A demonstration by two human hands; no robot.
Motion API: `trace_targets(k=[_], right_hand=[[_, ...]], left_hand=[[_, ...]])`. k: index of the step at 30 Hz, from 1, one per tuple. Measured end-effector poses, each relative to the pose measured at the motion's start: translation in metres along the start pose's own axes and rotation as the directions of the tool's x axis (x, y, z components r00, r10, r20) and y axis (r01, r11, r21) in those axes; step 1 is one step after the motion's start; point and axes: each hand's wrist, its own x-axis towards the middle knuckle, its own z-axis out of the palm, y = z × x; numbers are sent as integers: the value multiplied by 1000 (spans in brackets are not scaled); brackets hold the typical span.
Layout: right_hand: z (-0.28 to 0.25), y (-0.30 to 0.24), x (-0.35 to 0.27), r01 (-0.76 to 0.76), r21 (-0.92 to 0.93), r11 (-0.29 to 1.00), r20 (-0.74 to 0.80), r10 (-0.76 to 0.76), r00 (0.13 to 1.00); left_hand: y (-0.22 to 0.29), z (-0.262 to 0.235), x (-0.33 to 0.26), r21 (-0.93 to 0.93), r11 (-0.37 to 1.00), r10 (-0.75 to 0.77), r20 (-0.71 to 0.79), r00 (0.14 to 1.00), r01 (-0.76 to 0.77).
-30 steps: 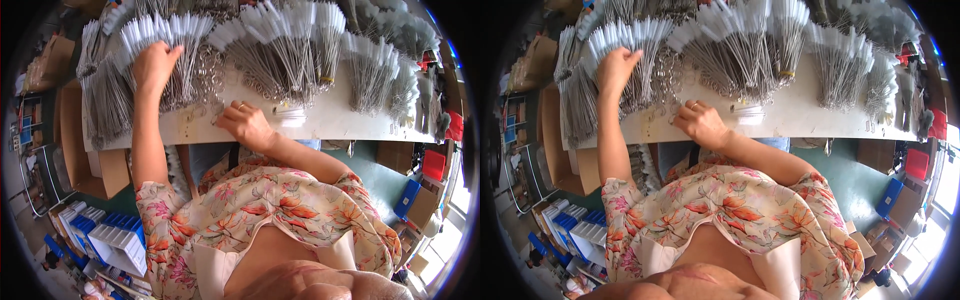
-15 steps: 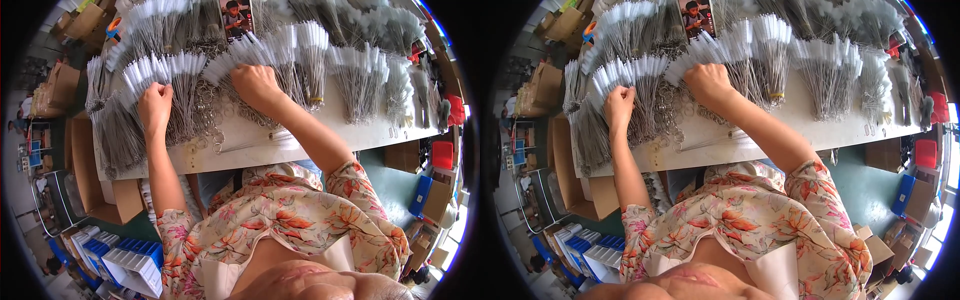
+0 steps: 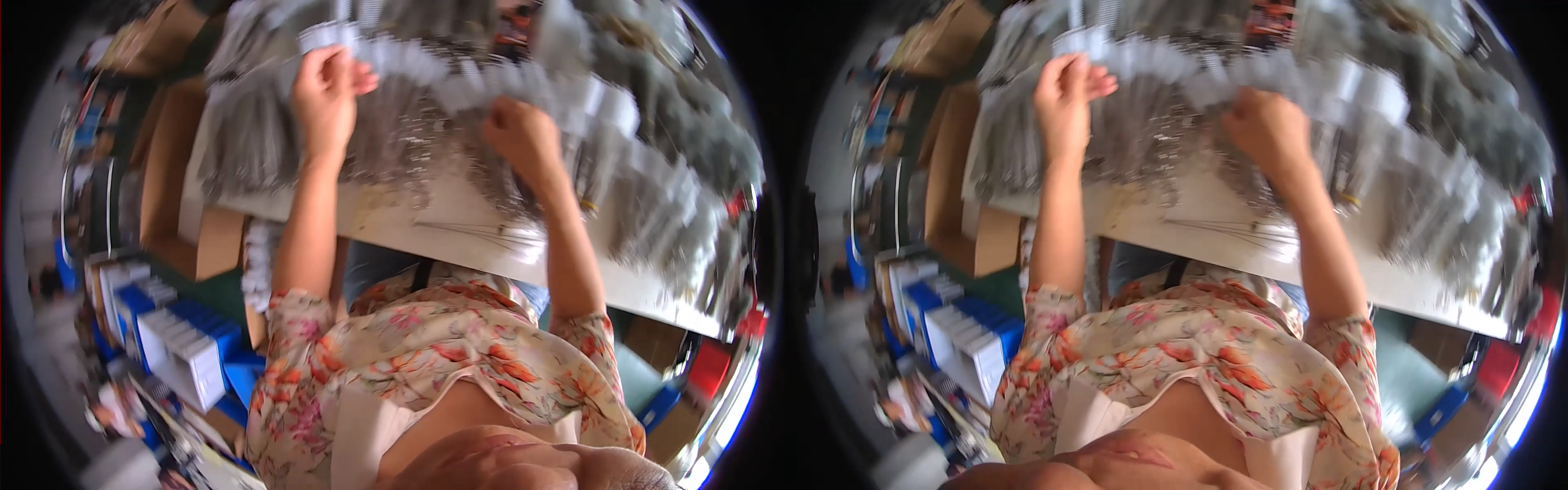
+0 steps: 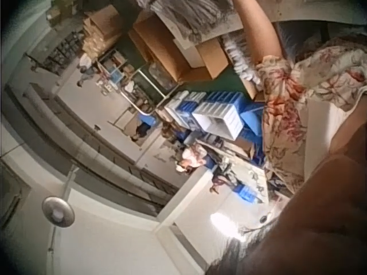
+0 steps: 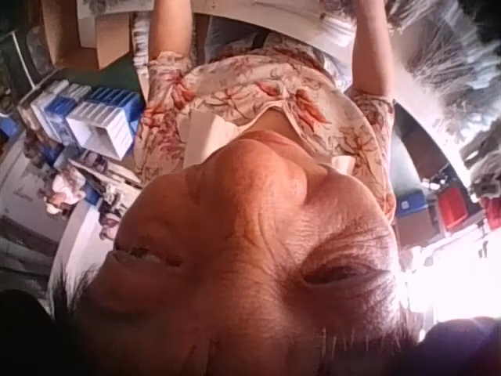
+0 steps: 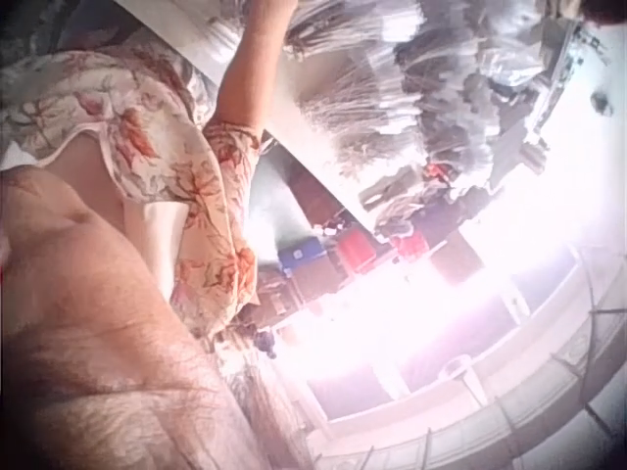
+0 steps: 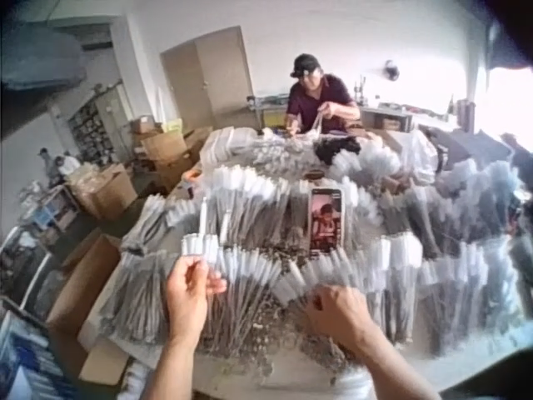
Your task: The recorder is assembling small cleaning brushes by attaching metal rings to wire handles.
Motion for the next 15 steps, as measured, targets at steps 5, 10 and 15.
trace_targets(k=[5, 10, 15], right_hand=[[-2, 6, 2, 56, 130, 990, -86, -46, 995], [-15, -9, 3, -130, 691, 711, 14, 167, 986], [-37, 6, -3, 230, 884, 407, -327, 188, 926]], left_hand=[[26, -39, 0, 457, 850, -476, 450, 755, 264], [20, -84, -4, 402, 758, -650, 521, 553, 513], [54, -124, -3, 385, 811, -583, 473, 661, 440]])
